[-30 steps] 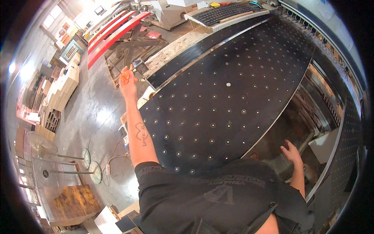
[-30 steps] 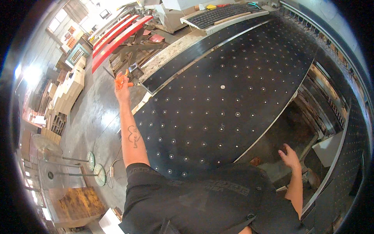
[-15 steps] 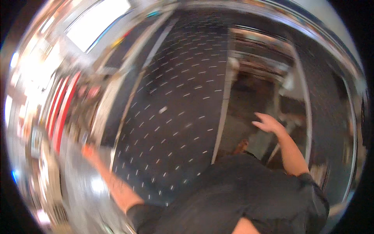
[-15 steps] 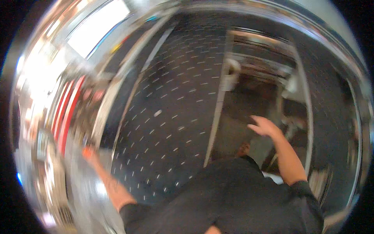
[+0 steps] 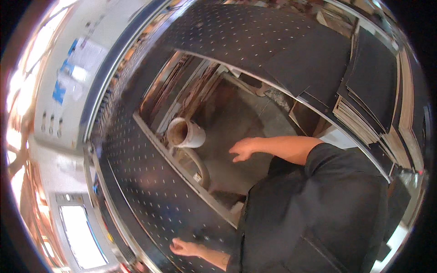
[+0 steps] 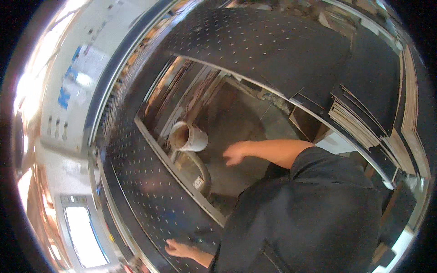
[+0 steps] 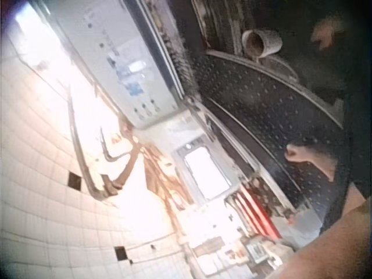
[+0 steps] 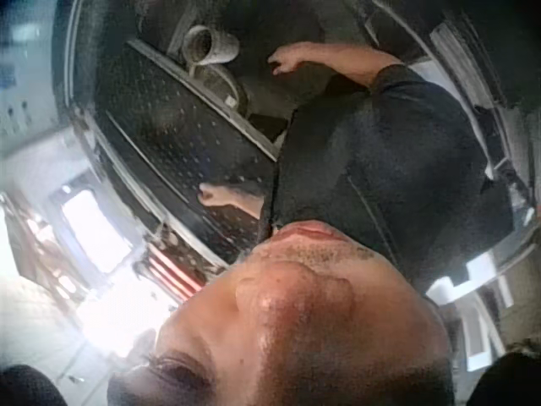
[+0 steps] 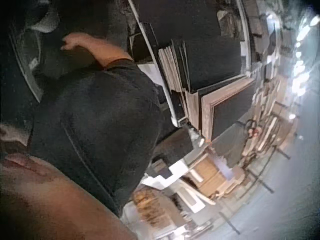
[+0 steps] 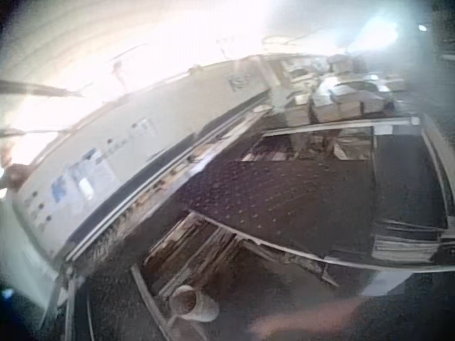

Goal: The person repeatedly picks up dark rectangular panels from a CNC machine table and stacks them on a nearby surface. The person also uses a small orange tool to clear debris from the machine bed between handling cycles.

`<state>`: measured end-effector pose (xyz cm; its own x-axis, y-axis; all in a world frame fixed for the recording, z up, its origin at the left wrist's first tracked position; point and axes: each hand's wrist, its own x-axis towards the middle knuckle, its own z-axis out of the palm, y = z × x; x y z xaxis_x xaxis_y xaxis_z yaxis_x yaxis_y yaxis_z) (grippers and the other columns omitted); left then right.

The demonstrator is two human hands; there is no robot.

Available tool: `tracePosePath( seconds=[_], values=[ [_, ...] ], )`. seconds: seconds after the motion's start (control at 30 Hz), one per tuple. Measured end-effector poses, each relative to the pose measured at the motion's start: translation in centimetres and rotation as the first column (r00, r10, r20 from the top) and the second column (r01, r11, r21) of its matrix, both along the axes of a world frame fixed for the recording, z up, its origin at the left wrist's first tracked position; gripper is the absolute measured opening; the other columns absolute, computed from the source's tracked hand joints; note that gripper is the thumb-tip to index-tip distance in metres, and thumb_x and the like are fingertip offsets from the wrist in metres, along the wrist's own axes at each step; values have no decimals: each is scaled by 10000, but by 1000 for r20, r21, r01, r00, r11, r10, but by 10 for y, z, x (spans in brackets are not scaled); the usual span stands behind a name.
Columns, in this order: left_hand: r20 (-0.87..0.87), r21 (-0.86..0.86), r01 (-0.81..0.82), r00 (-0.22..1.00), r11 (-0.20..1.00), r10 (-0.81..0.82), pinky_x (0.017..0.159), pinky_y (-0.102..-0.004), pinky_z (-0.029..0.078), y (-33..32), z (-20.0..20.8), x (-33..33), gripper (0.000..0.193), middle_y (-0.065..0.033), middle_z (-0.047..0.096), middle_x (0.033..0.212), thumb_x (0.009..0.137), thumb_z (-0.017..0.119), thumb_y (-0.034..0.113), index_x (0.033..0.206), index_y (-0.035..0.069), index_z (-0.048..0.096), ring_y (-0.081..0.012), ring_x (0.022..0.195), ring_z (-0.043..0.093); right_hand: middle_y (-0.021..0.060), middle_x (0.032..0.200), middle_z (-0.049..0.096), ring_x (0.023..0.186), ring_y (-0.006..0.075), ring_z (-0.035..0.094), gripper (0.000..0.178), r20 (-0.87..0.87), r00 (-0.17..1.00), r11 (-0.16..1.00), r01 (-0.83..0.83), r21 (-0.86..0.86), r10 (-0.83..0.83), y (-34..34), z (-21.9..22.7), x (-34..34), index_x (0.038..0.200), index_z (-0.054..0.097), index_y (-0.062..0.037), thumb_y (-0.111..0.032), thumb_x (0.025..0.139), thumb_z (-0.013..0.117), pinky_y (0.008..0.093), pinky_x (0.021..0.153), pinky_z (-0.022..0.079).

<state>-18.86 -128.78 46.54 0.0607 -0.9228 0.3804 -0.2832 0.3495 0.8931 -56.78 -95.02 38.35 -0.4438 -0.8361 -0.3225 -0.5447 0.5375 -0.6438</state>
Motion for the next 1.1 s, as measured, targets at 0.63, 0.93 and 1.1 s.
tracePosePath(
  seconds=[0.63, 0.93, 1.1],
  values=[
    [4, 352, 884, -330, -308, -944, 999, -373, 519, 207, 50, -517, 509, -143, 651, 1259, 1078, 586, 182, 1526, 12, 415, -235, 1076, 643, 218, 1121, 712, 1054, 409, 678, 639, 174, 624, 554, 766, -325, -761, 169, 20, -28, 1359, 587, -39, -508, 934, 670, 504, 866, 537],
    [-112, 267, 600, -758, -754, -643, 1006, -381, 496, 257, 37, -631, 601, -188, 638, 1282, 1034, 637, 192, 1534, -21, 380, -257, 1086, 646, 221, 1299, 637, 1234, 422, 601, 628, -274, 29, 80, 981, -178, -961, 199, 151, 54, 1380, 558, -17, -456, 945, 671, 507, 1003, 512],
    [-102, 325, 517, -813, -792, -573, 1015, -365, 479, 258, 39, -671, 615, -179, 637, 1303, 1041, 629, 181, 1548, -27, 351, -235, 1104, 636, 232, 1434, 545, 1333, 418, 525, 679, -587, -37, 91, 978, -187, -809, 205, 162, 55, 1422, 522, 3, -437, 937, 702, 492, 1109, 444]
  ],
)
